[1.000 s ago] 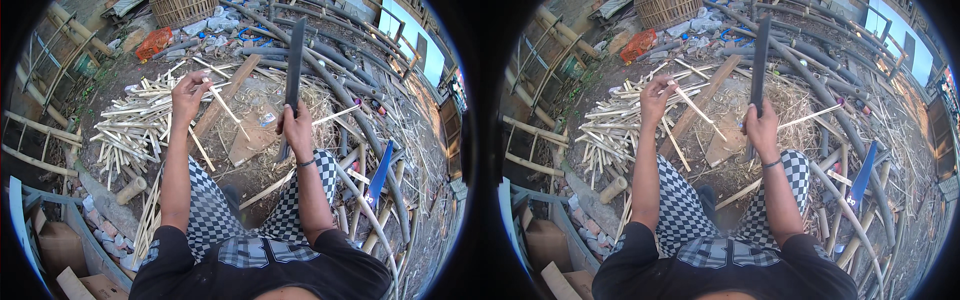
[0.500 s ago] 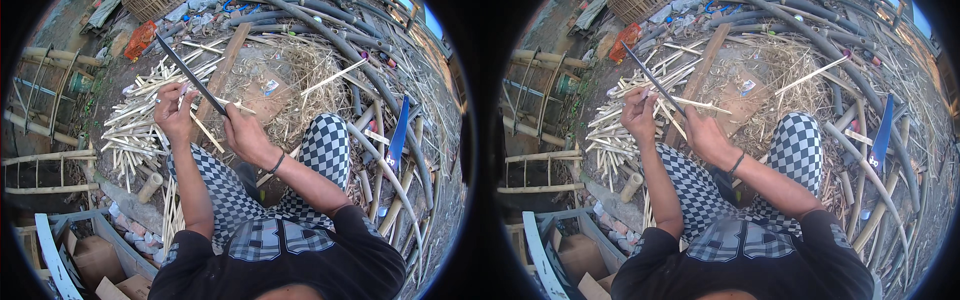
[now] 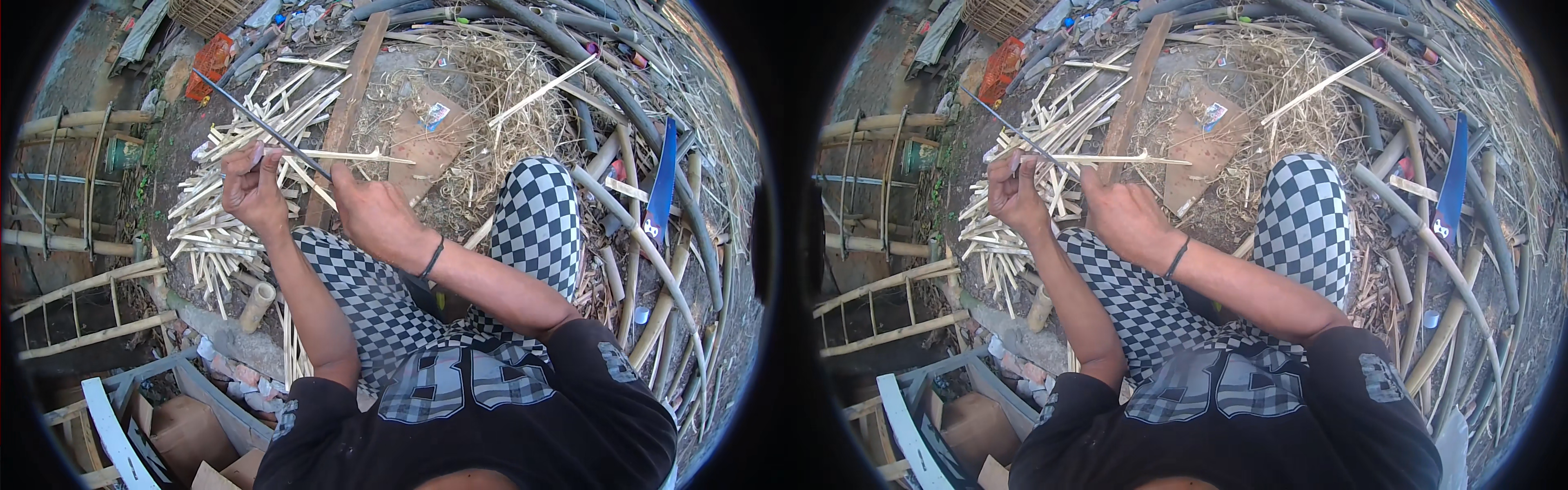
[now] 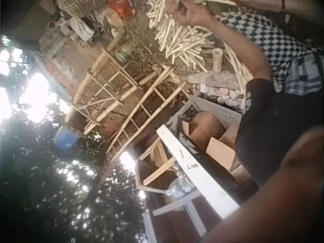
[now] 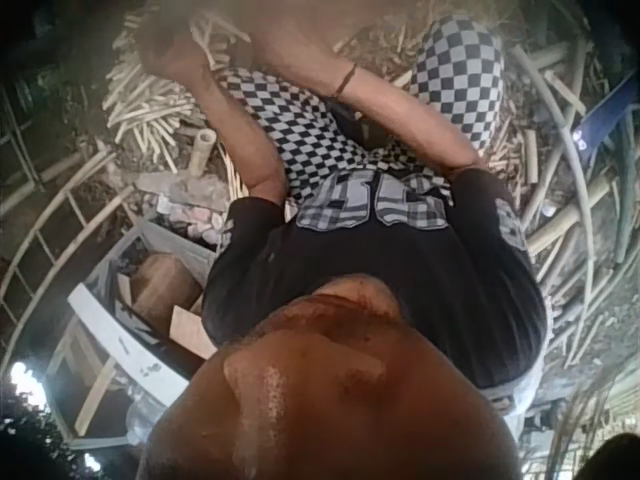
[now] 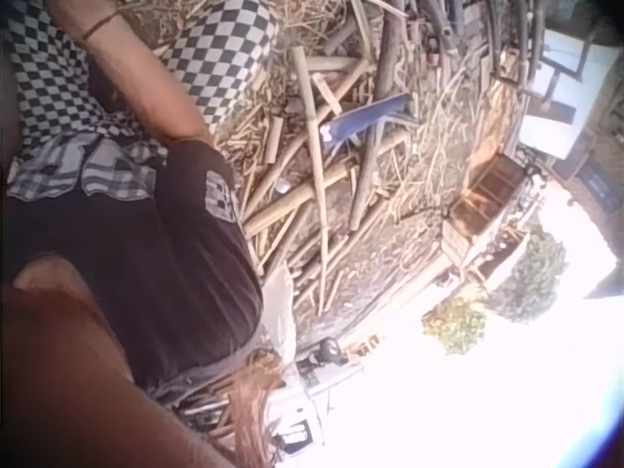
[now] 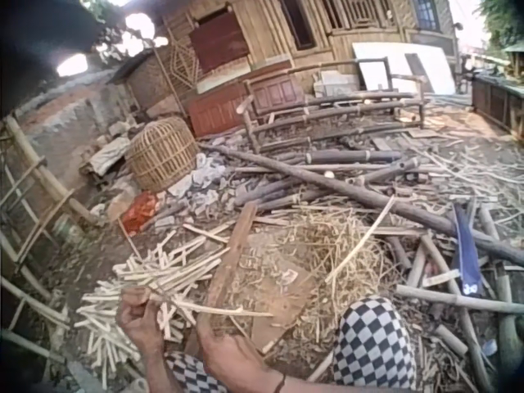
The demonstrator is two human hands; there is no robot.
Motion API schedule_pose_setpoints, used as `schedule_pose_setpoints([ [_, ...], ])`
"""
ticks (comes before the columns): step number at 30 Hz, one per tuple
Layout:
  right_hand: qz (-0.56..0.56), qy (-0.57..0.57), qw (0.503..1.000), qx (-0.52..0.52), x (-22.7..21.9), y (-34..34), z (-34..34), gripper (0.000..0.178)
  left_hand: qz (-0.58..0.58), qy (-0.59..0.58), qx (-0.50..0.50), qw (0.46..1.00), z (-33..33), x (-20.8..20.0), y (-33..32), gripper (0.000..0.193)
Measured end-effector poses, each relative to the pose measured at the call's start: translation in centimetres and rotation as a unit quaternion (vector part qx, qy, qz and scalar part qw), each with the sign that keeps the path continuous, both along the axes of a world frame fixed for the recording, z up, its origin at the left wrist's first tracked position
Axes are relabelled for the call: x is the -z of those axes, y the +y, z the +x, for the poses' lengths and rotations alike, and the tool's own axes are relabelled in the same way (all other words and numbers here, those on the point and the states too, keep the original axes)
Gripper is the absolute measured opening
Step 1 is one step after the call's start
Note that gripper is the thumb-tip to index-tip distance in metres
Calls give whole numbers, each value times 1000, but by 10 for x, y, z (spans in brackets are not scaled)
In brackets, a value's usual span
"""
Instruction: Shaving and stripping thin pieces of bamboo using a machete while sitting on the ground.
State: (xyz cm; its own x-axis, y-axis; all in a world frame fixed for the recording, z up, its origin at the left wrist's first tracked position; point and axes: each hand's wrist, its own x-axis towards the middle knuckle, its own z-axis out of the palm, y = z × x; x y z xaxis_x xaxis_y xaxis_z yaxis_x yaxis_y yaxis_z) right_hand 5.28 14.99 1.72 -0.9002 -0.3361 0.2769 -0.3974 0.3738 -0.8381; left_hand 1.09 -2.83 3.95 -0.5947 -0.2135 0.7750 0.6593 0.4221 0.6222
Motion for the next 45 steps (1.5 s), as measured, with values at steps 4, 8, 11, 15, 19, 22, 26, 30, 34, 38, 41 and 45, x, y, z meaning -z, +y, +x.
schedule_pose_setpoints([
  [4, -17, 1, 1000, -9, -8, 1, 1, 24, -29, 12, -7, 999, 5, -3, 0, 20],
  [8, 5, -21, 1000, 14, 33, 3, -19, 18, -15, 5, 13, 1000, -2, -6, -2, 21],
  [11, 25, -41, 999, 13, 24, 5, -12, 16, -32, -10, 3, 999, 2, 1, -8, 21],
  [15, -41, 11, 999, 6, 5, 1, 1, 16, -31, -7, 30, 999, 9, -6, 5, 22],
  [19, 36, -85, 995, 24, 63, -3, -19, 28, -6, -12, 32, 999, 1, -2, -9, 22],
  [22, 21, -91, 995, 21, 70, -11, -21, 19, -20, -22, -12, 999, 3, 3, -26, 21],
  [26, -33, 21, 999, -7, 30, -22, -2, 25, -3, -16, 14, 1000, 10, 1, -27, 21],
  [30, 21, -33, 999, 24, 91, -21, -19, 25, -4, -33, -10, 999, 5, -2, -25, 20],
  [34, 111, -94, 989, 34, 111, -19, -29, 22, 12, -40, -40, 998, 4, 10, -51, 18],
  [38, 29, -23, 999, 11, 64, -31, -16, 21, 2, -33, -20, 999, 10, 5, -42, 19],
  [41, -34, 57, 998, 13, 62, -39, -9, 20, 2, -39, -12, 999, 12, 1, -42, 19],
  [45, 113, -72, 987, 84, 154, -15, -27, 23, 12, -44, -3, 999, 2, 4, -46, 17],
])
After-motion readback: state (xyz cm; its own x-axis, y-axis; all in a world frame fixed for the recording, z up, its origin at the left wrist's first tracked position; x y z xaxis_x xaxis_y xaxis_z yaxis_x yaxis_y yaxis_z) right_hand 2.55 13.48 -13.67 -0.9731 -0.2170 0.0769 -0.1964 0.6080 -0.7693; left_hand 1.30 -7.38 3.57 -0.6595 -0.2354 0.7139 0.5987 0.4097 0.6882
